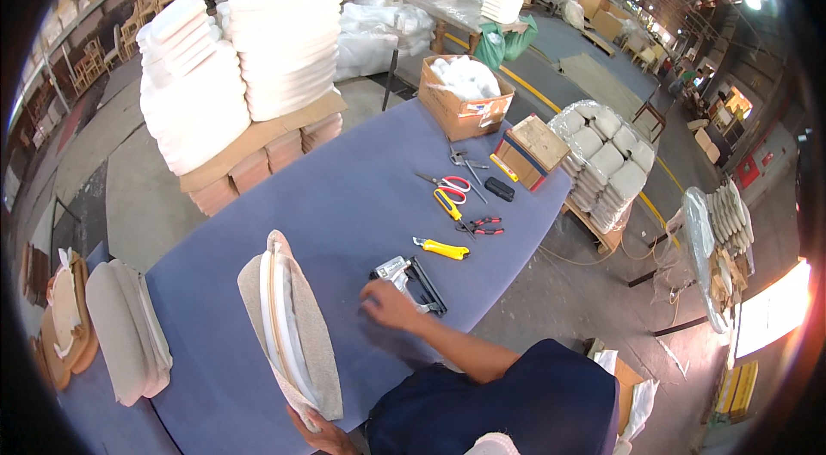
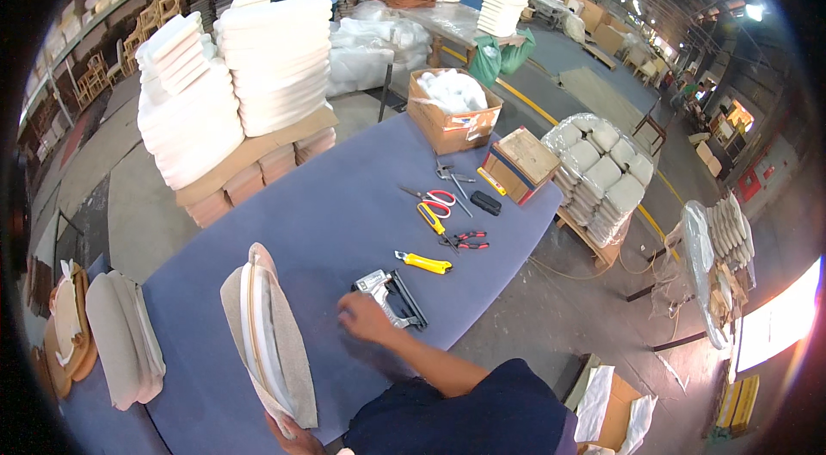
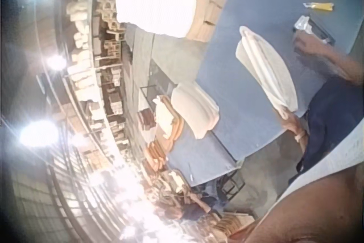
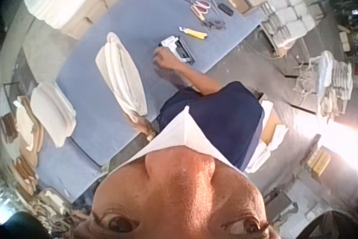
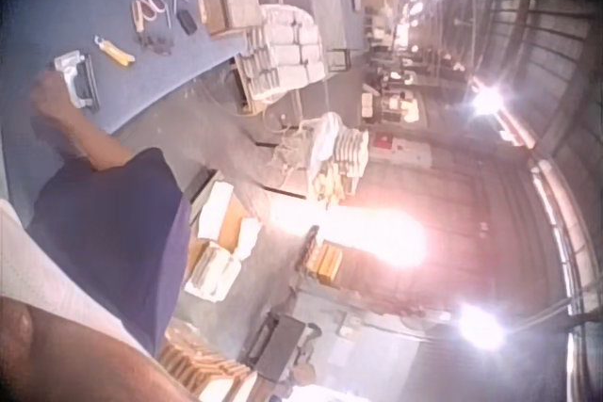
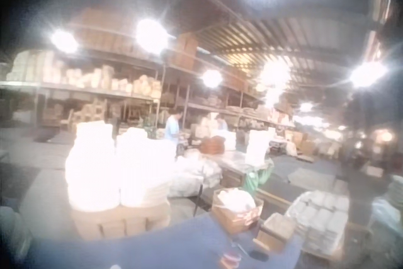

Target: The person folds white fabric over a cushion-like object, trims excess fabric with a utility knife, and secures the fabric using a staple gun. The person repeats this process for multiple cushion units on a blue worktable.

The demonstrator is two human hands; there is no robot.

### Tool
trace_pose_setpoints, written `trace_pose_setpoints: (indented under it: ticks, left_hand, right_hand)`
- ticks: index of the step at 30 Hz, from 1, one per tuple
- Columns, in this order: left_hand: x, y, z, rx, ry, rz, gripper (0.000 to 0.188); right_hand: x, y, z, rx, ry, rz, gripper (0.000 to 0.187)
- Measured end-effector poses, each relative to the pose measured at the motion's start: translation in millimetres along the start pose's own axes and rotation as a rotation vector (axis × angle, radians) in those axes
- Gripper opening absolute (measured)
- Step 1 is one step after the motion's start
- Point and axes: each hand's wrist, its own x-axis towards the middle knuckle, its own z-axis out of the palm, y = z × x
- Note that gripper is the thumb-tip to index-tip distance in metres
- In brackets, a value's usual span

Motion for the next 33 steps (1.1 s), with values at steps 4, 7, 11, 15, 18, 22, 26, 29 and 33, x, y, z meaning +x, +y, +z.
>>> trace_pose_setpoints:
  ticks: [4, 7, 11, 15, 18, 22, 26, 29, 33]
  left_hand:
    - [-4.7, 17.6, 3.0, 0.107, 0.013, -0.018, 0.062]
    - [-1.6, -7.6, 11.7, 0.066, 0.026, 0.055, 0.057]
    - [-6.3, 6.5, 20.2, -0.062, 0.035, 0.059, 0.052]
    - [-8.2, 9.7, 12.5, -0.134, 0.1, 0.001, 0.049]
    - [1.1, 6.0, 8.0, -0.074, 0.085, 0.095, 0.051]
    - [-10.9, 18.1, 8.5, 0.039, 0.117, 0.12, 0.06]
    - [-17.7, 16.2, 13.1, 0.069, 0.147, 0.106, 0.06]
    - [-21.7, 10.0, 16.4, 0.069, 0.087, 0.063, 0.067]
    - [-22.8, 1.3, 23.2, 0.034, 0.078, 0.116, 0.07]
  right_hand:
    - [-9.1, 45.7, -32.6, -0.357, -0.072, 0.414, 0.05]
    - [-19.3, 48.1, -23.4, -0.374, -0.171, 0.515, 0.061]
    - [-15.7, 71.5, -13.1, -0.339, -0.125, 0.536, 0.068]
    - [0.7, 29.4, -24.3, -0.126, -0.075, 0.519, 0.071]
    - [-18.5, -26.2, -49.1, 0.157, -0.177, 0.44, 0.054]
    - [-49.9, -103.5, -66.3, 0.381, -0.543, 0.548, 0.041]
    - [-69.5, -139.1, -47.3, 0.329, -0.73, 0.185, 0.037]
    - [-76.0, -152.9, -37.6, 0.249, -0.896, 0.177, 0.031]
    - [-74.0, -158.1, -30.1, 0.24, -0.898, 0.171, 0.029]
